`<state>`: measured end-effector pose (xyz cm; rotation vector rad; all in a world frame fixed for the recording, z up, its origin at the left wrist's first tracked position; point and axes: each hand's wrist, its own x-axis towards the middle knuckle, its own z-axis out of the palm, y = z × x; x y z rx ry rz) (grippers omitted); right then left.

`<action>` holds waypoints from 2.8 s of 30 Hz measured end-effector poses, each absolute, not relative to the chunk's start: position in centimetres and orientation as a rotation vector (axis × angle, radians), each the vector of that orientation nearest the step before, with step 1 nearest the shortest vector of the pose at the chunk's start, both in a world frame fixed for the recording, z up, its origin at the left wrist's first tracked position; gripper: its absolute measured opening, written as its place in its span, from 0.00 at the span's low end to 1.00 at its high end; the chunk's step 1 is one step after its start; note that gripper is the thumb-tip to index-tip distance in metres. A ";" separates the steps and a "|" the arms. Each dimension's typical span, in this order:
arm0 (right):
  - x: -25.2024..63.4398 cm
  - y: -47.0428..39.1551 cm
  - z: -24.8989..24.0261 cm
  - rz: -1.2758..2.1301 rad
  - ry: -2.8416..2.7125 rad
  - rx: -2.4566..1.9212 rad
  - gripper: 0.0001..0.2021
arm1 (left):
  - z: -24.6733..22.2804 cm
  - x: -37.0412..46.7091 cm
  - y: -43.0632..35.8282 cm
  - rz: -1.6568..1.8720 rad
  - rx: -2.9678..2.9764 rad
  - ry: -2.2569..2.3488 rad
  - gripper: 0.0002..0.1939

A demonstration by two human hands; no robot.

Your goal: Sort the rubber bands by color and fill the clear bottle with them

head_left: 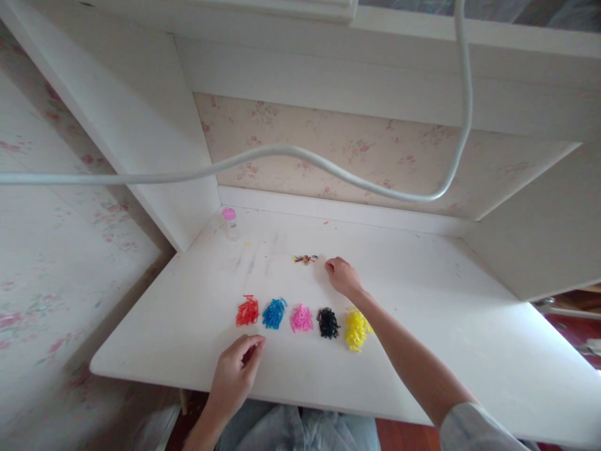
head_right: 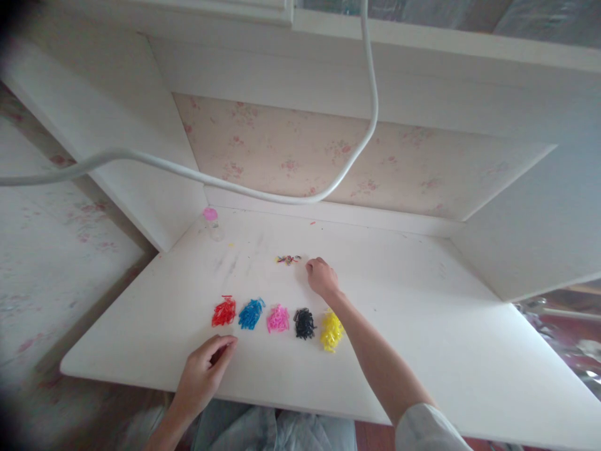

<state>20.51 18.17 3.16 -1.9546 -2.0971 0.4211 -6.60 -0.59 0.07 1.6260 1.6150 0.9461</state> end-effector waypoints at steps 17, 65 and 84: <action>17.9 8.7 5.1 0.664 -2.413 -1.407 0.14 | -0.2 -6.0 -0.8 0.876 1.692 1.604 0.15; 30.5 2.1 -2.2 0.521 -1.368 -1.905 0.20 | 0.7 3.8 19.0 0.448 2.142 1.952 0.16; 30.3 1.7 -2.1 0.474 -1.426 -1.926 0.21 | 4.9 -0.7 13.6 0.654 2.176 1.851 0.14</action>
